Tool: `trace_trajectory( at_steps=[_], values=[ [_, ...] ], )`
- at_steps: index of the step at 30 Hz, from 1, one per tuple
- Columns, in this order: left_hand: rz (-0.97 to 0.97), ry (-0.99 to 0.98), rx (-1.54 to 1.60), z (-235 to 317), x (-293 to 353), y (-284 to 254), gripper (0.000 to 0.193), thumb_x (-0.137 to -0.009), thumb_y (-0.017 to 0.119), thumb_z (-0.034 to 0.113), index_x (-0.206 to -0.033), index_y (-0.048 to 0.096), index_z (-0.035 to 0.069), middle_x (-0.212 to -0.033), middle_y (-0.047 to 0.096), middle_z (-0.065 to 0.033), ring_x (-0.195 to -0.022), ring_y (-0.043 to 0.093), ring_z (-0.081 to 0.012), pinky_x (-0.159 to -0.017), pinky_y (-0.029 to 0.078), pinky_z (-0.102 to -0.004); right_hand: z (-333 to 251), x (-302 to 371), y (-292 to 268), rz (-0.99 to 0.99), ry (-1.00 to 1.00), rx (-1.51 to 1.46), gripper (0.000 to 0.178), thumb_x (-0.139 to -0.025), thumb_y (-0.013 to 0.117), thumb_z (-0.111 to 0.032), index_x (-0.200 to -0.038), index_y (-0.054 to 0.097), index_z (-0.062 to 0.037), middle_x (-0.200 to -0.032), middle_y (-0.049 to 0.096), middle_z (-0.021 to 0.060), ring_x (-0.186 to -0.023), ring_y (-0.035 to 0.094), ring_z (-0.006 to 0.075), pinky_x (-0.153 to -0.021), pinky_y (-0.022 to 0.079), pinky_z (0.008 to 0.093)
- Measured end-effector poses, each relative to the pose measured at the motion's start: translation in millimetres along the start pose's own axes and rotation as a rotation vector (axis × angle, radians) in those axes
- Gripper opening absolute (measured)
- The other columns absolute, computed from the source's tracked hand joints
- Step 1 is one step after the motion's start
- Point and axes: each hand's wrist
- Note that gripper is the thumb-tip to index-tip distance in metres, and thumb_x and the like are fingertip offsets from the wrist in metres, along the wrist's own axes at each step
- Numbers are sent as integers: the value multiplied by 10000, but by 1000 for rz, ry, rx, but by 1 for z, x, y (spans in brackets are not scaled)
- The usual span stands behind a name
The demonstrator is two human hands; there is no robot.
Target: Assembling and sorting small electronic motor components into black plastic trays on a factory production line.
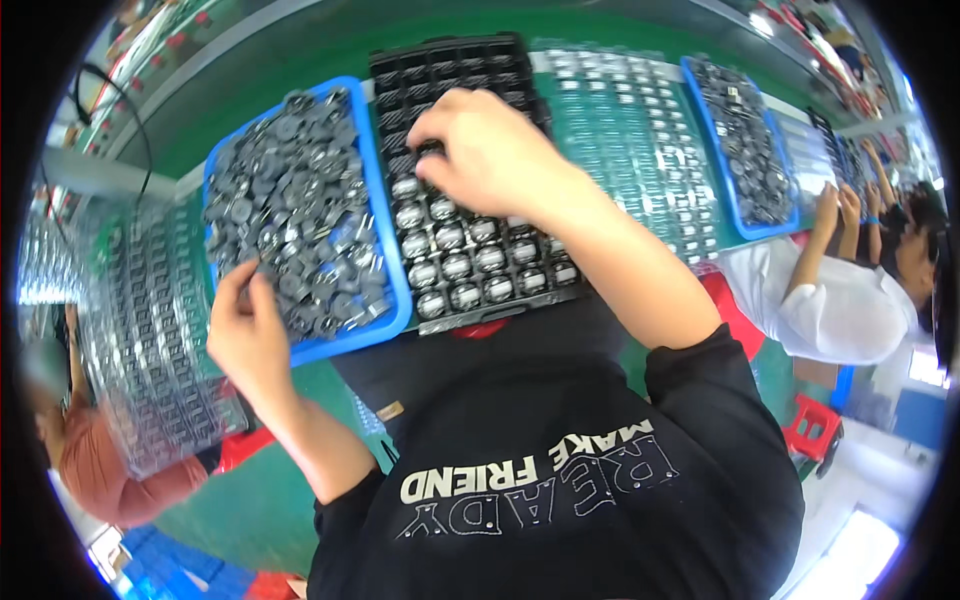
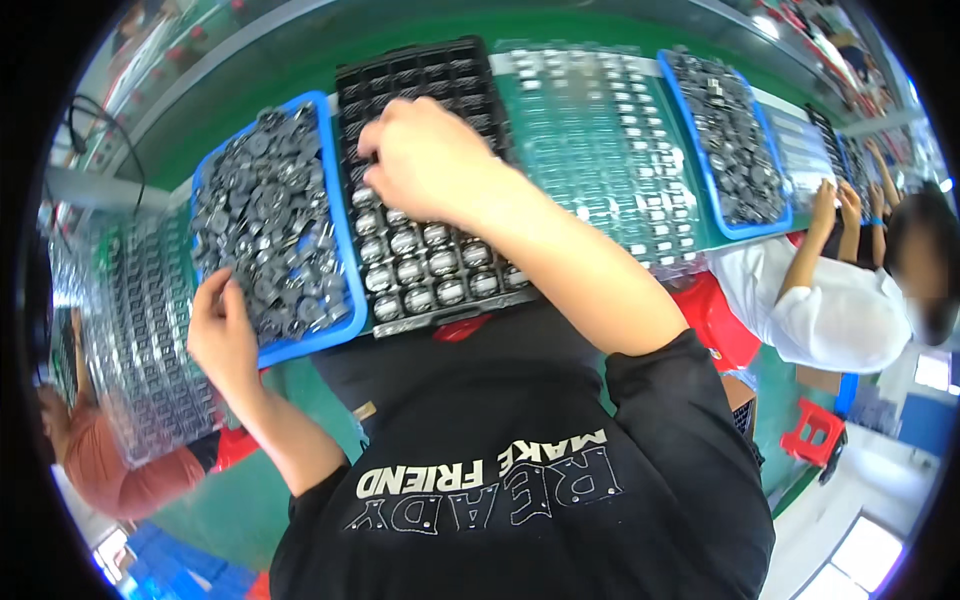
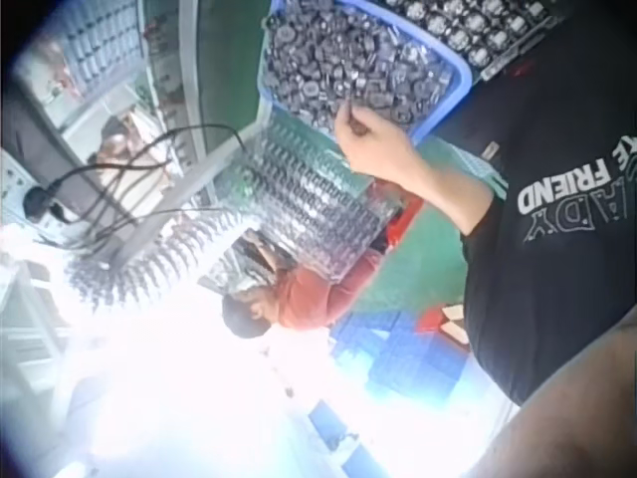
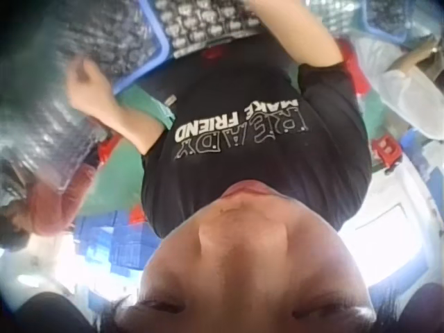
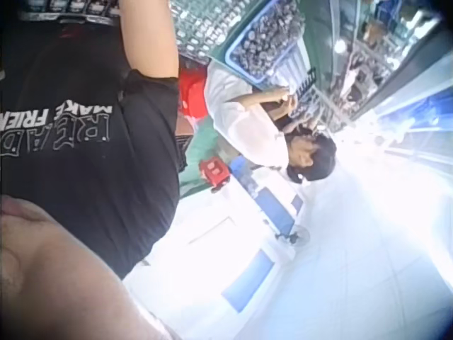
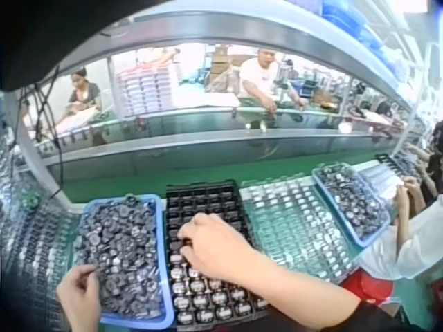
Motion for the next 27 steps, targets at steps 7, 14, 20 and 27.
trace_trajectory(
  at_steps=[7,14,20,27],
  values=[
    [1,-33,640,-17,-5,9,248,-1051,519,68,-1220,685,-7,-1045,690,-61,-744,614,-90,-645,492,-220,160,13,-57,149,634,314,410,-853,786,-414,-1066,737,-67,-1061,760,162,-1031,721,321,-926,555,425],
    [-214,-176,1415,2,1,0,230,-1008,602,63,-1225,583,-11,-889,605,-52,-763,613,-151,-614,486,-261,170,7,-58,123,586,266,329,-807,802,-399,-917,734,-96,-898,756,102,-886,727,293,-829,561,404],
    [-406,-244,1604,15,13,8,425,-1029,610,148,-1406,530,-30,-1283,644,-246,-820,667,-207,-679,562,-306,173,18,-62,140,525,56,245,-869,750,-291,-960,762,-65,-880,753,85,-833,689,171,-812,532,342],
    [-754,-165,2106,22,12,25,429,-1033,587,111,-1452,523,42,-1503,481,-269,-999,687,-250,-836,595,-331,179,25,-70,54,360,77,199,-895,711,-130,-1080,721,-57,-947,718,58,-877,659,164,-839,513,321]
  ],
)
Point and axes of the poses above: each hand's wrist, its own x-axis away from the middle knuckle, its own y-axis out of the palm, z = x × y
